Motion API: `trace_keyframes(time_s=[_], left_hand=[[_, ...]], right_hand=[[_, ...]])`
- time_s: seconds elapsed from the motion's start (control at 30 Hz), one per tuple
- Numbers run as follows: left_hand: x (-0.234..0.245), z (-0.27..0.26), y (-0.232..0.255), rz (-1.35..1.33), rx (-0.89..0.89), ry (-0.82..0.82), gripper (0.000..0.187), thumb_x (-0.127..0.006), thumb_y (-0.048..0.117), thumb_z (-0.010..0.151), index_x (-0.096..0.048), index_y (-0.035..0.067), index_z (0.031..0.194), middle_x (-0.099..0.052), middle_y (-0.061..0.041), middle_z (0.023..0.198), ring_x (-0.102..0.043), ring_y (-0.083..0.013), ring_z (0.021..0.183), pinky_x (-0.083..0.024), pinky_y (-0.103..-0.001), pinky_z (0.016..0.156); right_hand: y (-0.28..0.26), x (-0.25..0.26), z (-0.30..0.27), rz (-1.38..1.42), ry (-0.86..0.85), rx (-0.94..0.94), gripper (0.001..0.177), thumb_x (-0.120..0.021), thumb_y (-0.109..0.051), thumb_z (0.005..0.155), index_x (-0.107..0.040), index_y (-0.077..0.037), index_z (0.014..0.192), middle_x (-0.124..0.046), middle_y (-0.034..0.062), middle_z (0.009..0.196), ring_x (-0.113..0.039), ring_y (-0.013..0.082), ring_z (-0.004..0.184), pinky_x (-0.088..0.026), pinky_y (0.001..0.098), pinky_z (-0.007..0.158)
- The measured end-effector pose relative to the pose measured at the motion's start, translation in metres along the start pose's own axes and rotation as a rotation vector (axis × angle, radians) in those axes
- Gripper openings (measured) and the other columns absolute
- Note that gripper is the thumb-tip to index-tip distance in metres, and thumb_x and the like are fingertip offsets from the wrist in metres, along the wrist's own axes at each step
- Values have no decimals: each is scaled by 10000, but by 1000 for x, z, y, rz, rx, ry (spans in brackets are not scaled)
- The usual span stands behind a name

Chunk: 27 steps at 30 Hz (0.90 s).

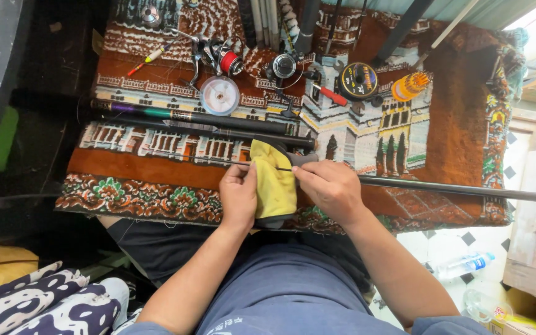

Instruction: Cleaning a fishing rod section using a yellow cloth.

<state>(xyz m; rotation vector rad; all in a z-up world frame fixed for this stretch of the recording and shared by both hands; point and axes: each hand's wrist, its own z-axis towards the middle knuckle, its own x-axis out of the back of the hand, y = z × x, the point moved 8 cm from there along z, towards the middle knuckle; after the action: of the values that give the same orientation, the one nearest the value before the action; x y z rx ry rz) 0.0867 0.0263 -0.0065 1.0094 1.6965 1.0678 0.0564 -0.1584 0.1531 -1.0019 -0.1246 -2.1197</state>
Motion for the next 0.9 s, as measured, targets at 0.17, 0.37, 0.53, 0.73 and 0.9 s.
trace_keyframes(time_s=[0.17, 0.37, 0.53, 0.73, 0.9], left_hand=[[-18, -9, 3, 71, -23, -70, 72, -734, 119, 944, -727, 68, 894, -719, -27, 779, -638, -79, 728, -545, -255, 657], [1, -2, -4, 8, -6, 16, 80, -701, 121, 965, -715, 86, 895, -697, 3, 782, -615, -55, 722, -523, -231, 666], [-22, -11, -9, 14, 26, -40, 90, -720, 118, 957, -726, 57, 891, -708, -26, 783, -632, -73, 736, -539, -256, 671], [3, 8, -7, -43, 36, -6, 98, -698, 122, 967, -681, 83, 879, -715, -10, 835, -627, -56, 734, -517, -218, 641], [-20, -4, -12, -72, 117, -74, 81, -711, 108, 955, -695, 52, 899, -719, -10, 797, -669, -67, 689, -545, -199, 612]], right_hand=[[-8, -4, 5, 0, 14, 25, 136, -651, -133, 1001, -785, -132, 1022, -720, 42, 915, -689, 225, 746, -554, 337, 674], [-3, -5, -1, -7, -4, 25, 137, -666, -113, 984, -786, -138, 1044, -719, 39, 922, -688, 222, 748, -550, 334, 678], [-10, -16, 5, -13, 3, 24, 144, -650, -109, 986, -790, -139, 993, -729, 35, 920, -696, 221, 744, -554, 332, 646], [-4, -11, 14, -34, 14, 13, 113, -688, -84, 979, -793, -124, 997, -732, 42, 916, -685, 222, 728, -558, 329, 667], [-13, -30, 17, 49, -17, 20, 128, -660, -103, 991, -788, -104, 987, -737, 74, 932, -703, 260, 745, -574, 356, 650]])
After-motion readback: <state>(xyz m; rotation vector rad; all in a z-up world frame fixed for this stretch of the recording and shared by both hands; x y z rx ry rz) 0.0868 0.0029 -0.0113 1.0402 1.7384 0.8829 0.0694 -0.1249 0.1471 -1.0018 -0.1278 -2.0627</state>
